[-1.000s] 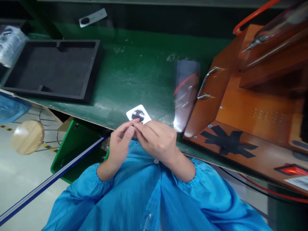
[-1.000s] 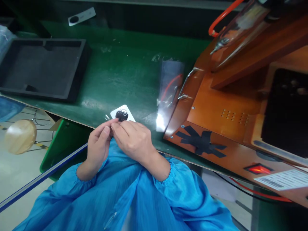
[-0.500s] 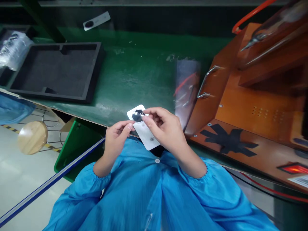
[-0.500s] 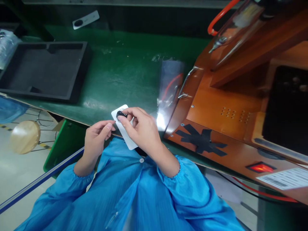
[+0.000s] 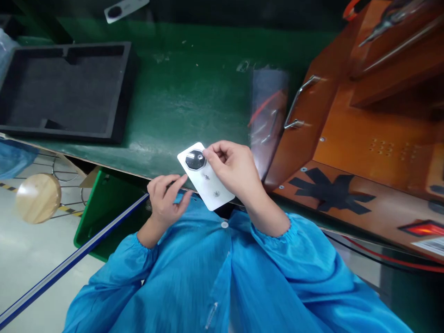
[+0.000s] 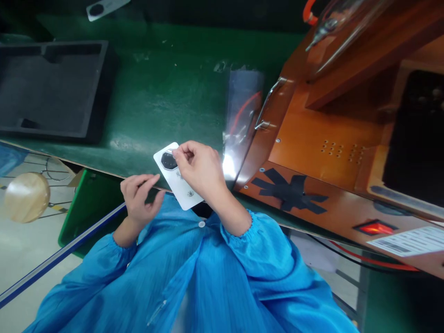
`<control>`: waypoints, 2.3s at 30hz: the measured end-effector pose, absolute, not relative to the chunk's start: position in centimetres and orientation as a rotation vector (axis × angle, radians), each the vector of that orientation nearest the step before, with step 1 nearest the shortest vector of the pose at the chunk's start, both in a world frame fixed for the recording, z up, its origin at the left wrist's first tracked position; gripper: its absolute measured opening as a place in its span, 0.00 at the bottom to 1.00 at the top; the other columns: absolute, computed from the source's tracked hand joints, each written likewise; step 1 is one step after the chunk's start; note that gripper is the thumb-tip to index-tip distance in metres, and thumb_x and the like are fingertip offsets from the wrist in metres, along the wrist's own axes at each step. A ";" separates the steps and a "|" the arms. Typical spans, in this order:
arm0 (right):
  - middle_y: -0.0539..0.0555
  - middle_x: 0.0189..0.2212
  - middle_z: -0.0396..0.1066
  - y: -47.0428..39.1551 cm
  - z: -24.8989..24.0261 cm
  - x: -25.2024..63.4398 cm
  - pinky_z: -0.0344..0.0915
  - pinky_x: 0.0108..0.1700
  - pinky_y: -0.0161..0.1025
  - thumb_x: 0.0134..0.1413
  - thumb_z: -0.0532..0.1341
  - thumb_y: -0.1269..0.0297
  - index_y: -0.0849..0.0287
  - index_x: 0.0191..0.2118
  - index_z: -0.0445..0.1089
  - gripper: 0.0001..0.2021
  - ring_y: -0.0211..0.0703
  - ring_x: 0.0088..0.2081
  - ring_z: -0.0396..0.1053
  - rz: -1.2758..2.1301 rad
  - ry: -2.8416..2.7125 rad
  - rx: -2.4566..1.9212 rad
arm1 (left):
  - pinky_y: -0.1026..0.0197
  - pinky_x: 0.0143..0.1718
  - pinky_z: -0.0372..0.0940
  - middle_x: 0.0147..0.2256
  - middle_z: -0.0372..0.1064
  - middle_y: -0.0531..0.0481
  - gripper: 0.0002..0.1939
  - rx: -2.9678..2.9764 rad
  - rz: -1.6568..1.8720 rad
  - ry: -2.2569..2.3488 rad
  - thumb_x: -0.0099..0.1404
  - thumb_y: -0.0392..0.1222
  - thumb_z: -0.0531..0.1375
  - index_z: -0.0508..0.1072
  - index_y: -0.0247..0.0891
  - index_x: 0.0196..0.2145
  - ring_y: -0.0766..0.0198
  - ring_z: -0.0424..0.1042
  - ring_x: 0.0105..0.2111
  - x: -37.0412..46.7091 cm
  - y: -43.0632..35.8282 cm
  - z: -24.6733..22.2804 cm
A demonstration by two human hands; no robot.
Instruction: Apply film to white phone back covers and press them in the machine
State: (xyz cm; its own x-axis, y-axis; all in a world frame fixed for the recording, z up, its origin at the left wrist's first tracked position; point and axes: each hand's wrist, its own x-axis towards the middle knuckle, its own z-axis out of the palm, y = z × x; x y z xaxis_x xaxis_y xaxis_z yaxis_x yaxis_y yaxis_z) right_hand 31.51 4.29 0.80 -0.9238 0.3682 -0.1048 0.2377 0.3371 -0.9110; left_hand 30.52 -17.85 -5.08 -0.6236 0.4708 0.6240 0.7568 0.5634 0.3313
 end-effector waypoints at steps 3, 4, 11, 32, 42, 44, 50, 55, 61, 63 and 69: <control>0.48 0.23 0.71 4.1 0.3 30.9 0.58 0.34 0.39 0.63 0.64 0.59 0.58 0.31 0.75 0.11 0.37 0.25 0.64 1.626 -2.541 -0.587 | 0.47 0.60 0.59 0.57 0.78 0.41 0.25 -1.064 -0.618 -2.330 0.73 0.55 0.63 0.76 0.44 0.62 0.46 0.72 0.60 31.2 -18.2 -7.5; 0.48 0.23 0.72 4.0 0.2 30.8 0.58 0.34 0.40 0.62 0.64 0.60 0.58 0.31 0.75 0.10 0.37 0.25 0.64 1.613 -2.565 -0.585 | 0.47 0.61 0.57 0.58 0.77 0.42 0.26 -1.059 -0.607 -2.341 0.74 0.57 0.62 0.75 0.45 0.64 0.45 0.71 0.62 31.4 -18.3 -8.3; 0.50 0.27 0.76 4.0 -0.2 30.9 0.57 0.35 0.41 0.64 0.64 0.60 0.57 0.32 0.76 0.10 0.41 0.29 0.68 1.493 -2.685 -0.555 | 0.47 0.63 0.57 0.59 0.76 0.41 0.27 -1.017 -0.690 -2.277 0.75 0.57 0.60 0.72 0.45 0.65 0.47 0.68 0.63 31.2 -18.0 -11.1; 0.52 0.29 0.74 3.1 -1.2 31.2 0.59 0.38 0.41 0.64 0.62 0.62 0.56 0.31 0.72 0.09 0.43 0.33 0.71 1.112 -2.732 -0.476 | 0.47 0.62 0.67 0.57 0.75 0.38 0.24 -1.060 -0.707 -2.211 0.75 0.53 0.60 0.71 0.41 0.63 0.47 0.68 0.63 30.6 -17.7 -11.0; 0.53 0.30 0.77 3.0 -1.4 31.3 0.60 0.37 0.40 0.64 0.63 0.65 0.57 0.33 0.75 0.07 0.45 0.35 0.73 0.985 -2.761 -0.423 | 0.46 0.63 0.66 0.58 0.74 0.38 0.25 -1.064 -0.724 -2.233 0.75 0.53 0.61 0.71 0.41 0.64 0.46 0.67 0.63 30.7 -17.8 -11.2; 0.53 0.30 0.77 3.0 -1.4 31.3 0.60 0.37 0.40 0.64 0.63 0.65 0.57 0.33 0.75 0.07 0.45 0.35 0.74 0.962 -2.769 -0.402 | 0.46 0.64 0.65 0.58 0.74 0.37 0.25 -1.070 -0.757 -2.225 0.75 0.52 0.61 0.71 0.40 0.64 0.46 0.66 0.64 30.8 -17.8 -11.2; 0.55 0.31 0.77 3.0 -1.9 31.5 0.58 0.34 0.40 0.66 0.60 0.63 0.57 0.34 0.74 0.10 0.46 0.35 0.73 0.862 -2.783 -0.344 | 0.46 0.66 0.63 0.58 0.75 0.39 0.27 -1.061 -0.793 -2.255 0.74 0.52 0.63 0.70 0.42 0.66 0.47 0.65 0.65 30.8 -17.9 -11.2; 0.56 0.34 0.77 2.6 -2.2 31.3 0.55 0.31 0.40 0.68 0.61 0.61 0.58 0.37 0.74 0.09 0.46 0.34 0.73 0.739 -2.805 -0.364 | 0.46 0.65 0.64 0.58 0.74 0.38 0.26 -1.067 -0.778 -2.238 0.74 0.52 0.62 0.71 0.41 0.65 0.46 0.65 0.65 30.8 -17.9 -11.2; 0.57 0.39 0.79 3.6 -1.0 35.0 0.63 0.32 0.39 0.72 0.58 0.60 0.58 0.47 0.74 0.09 0.45 0.36 0.76 0.736 -2.710 -0.213 | 0.46 0.63 0.66 0.57 0.75 0.37 0.24 -1.049 -0.700 -2.252 0.75 0.53 0.61 0.72 0.40 0.63 0.46 0.68 0.63 30.7 -18.0 -11.1; 0.61 0.46 0.81 4.4 -1.1 37.5 0.72 0.40 0.43 0.72 0.60 0.55 0.59 0.53 0.74 0.14 0.50 0.44 0.79 0.771 -2.714 0.040 | 0.46 0.64 0.65 0.58 0.75 0.37 0.25 -1.064 -0.718 -2.247 0.74 0.51 0.62 0.71 0.40 0.64 0.46 0.68 0.64 30.4 -18.2 -11.2; 0.58 0.59 0.79 5.1 -1.5 42.7 0.76 0.60 0.47 0.75 0.56 0.70 0.61 0.57 0.77 0.15 0.49 0.63 0.75 0.500 -2.618 0.407 | 0.42 0.57 0.67 0.55 0.76 0.37 0.26 -1.123 -0.830 -2.232 0.77 0.54 0.54 0.70 0.42 0.66 0.44 0.73 0.58 29.9 -19.3 -9.7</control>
